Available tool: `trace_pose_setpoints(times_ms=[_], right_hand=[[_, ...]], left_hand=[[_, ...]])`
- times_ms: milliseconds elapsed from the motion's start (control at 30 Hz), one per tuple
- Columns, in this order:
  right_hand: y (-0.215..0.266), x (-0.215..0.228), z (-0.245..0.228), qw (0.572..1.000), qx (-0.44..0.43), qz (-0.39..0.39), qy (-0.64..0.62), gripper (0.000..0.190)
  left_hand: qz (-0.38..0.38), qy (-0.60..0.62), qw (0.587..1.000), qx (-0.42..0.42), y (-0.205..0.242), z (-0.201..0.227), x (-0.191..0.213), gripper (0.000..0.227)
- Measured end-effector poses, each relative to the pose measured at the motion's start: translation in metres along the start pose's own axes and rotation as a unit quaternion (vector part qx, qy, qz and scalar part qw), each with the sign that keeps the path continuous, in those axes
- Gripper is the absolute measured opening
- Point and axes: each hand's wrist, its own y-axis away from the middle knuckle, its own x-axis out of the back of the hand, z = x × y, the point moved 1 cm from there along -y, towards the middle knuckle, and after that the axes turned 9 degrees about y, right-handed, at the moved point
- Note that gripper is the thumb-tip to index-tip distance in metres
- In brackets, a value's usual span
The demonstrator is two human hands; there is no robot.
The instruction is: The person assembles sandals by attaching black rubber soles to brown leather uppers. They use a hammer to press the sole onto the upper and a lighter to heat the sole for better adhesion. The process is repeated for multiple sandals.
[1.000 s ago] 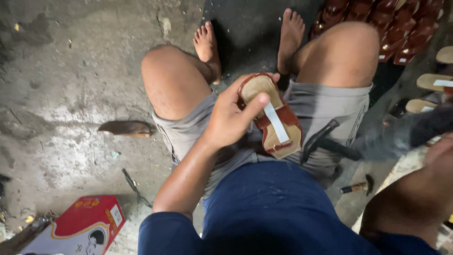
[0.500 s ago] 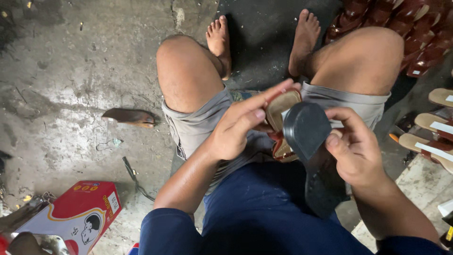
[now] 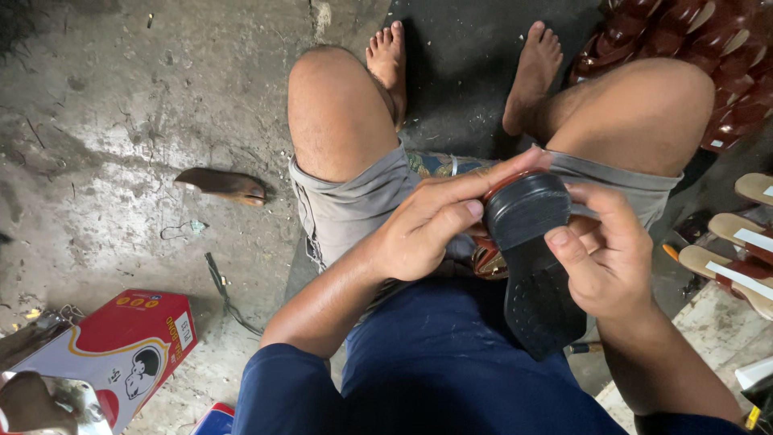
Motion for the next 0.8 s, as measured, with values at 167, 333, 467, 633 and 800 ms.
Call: trace_pose_setpoints(times_ms=[167, 333, 467, 633, 800], right_hand=[[0.000, 0.001, 0.001, 1.000, -0.013, -0.009, 0.004, 0.038], [0.002, -0.001, 0.000, 1.000, -0.006, -0.018, -0.007, 0.037], [0.007, 0.000, 0.002, 0.999, -0.037, -0.015, 0.005, 0.038], [0.013, 0.000, 0.005, 0.998, -0.051, -0.022, 0.021, 0.039], [0.015, -0.005, 0.005, 0.996, -0.031, -0.054, -0.063, 0.041]], left_hand=[[-0.020, -0.023, 0.998, -0.059, 0.001, -0.002, -0.002, 0.049], [-0.021, -0.036, 0.998, -0.052, 0.004, -0.004, -0.002, 0.051], [-0.015, -0.055, 0.997, -0.052, 0.005, 0.001, -0.005, 0.052], [0.014, -0.076, 0.996, -0.042, 0.007, 0.011, -0.013, 0.052], [0.099, -0.108, 0.989, -0.020, 0.007, 0.011, -0.031, 0.053]])
